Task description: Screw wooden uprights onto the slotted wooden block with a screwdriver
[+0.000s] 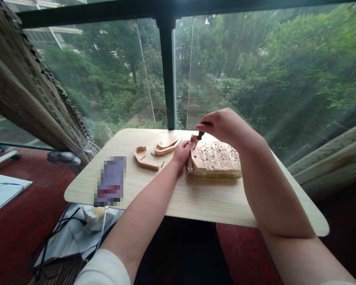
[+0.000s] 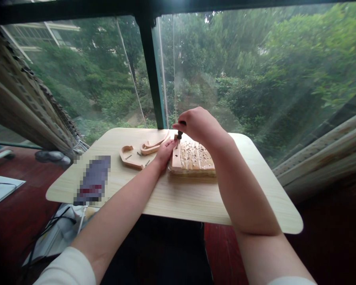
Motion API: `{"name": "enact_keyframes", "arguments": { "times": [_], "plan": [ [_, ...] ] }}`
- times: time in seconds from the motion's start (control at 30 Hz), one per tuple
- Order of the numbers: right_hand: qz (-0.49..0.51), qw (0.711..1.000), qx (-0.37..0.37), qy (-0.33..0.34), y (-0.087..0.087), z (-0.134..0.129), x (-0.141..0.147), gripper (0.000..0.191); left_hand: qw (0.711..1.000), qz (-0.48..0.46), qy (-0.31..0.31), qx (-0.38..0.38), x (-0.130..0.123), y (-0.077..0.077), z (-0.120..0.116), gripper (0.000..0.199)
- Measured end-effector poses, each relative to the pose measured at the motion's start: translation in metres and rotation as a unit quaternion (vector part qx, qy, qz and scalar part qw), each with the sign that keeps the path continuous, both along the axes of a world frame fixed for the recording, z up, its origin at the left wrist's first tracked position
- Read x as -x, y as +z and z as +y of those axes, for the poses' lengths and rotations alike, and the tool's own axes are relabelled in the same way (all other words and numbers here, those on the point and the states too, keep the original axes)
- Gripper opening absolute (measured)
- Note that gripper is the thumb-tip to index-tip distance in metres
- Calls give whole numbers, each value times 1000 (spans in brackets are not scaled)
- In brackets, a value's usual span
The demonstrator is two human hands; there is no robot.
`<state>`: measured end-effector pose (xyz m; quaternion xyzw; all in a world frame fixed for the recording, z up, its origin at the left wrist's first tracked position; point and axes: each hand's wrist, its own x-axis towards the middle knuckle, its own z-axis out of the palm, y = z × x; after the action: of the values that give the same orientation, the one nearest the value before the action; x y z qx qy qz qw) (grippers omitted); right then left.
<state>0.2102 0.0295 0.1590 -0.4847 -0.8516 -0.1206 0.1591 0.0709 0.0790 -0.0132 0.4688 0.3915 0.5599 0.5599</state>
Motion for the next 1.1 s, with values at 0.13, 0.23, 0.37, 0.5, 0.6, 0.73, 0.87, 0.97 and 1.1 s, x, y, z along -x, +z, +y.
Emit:
{"name": "enact_keyframes", "arguments": {
  "times": [0.13,0.23,0.37,0.5,0.6,0.73,0.87,0.97,1.1],
  "plan": [
    [-47,997,-14,-64,1,-6,8,46,1000,-15,0,-2,-1,-2,-1,42],
    [-37,997,-1,-65,-2,-10,13,45,1000,-21,-6,-4,-1,-4,-2,42],
    [-12,1000,11,-6,-8,-9,11,35,1000,-8,-8,-5,1,-7,0,40],
    [20,998,7,52,-10,-2,6,40,1000,-8,-8,-5,2,-6,0,38],
    [23,999,-7,41,-6,2,5,26,999,-25,-29,6,0,-3,-2,40],
    [-23,999,-12,-27,-1,3,3,43,998,-33,-57,7,-4,-1,-5,43],
    [-51,992,-30,-113,-2,6,-1,53,998,-30,-62,9,-7,-1,-5,43],
    [-37,994,-29,-101,-4,6,-2,40,998,-30,-60,15,-7,-1,-5,39],
    [-43,999,7,-14,-6,-6,2,33,998,-30,-47,6,-8,-1,-4,34]
  ]
}}
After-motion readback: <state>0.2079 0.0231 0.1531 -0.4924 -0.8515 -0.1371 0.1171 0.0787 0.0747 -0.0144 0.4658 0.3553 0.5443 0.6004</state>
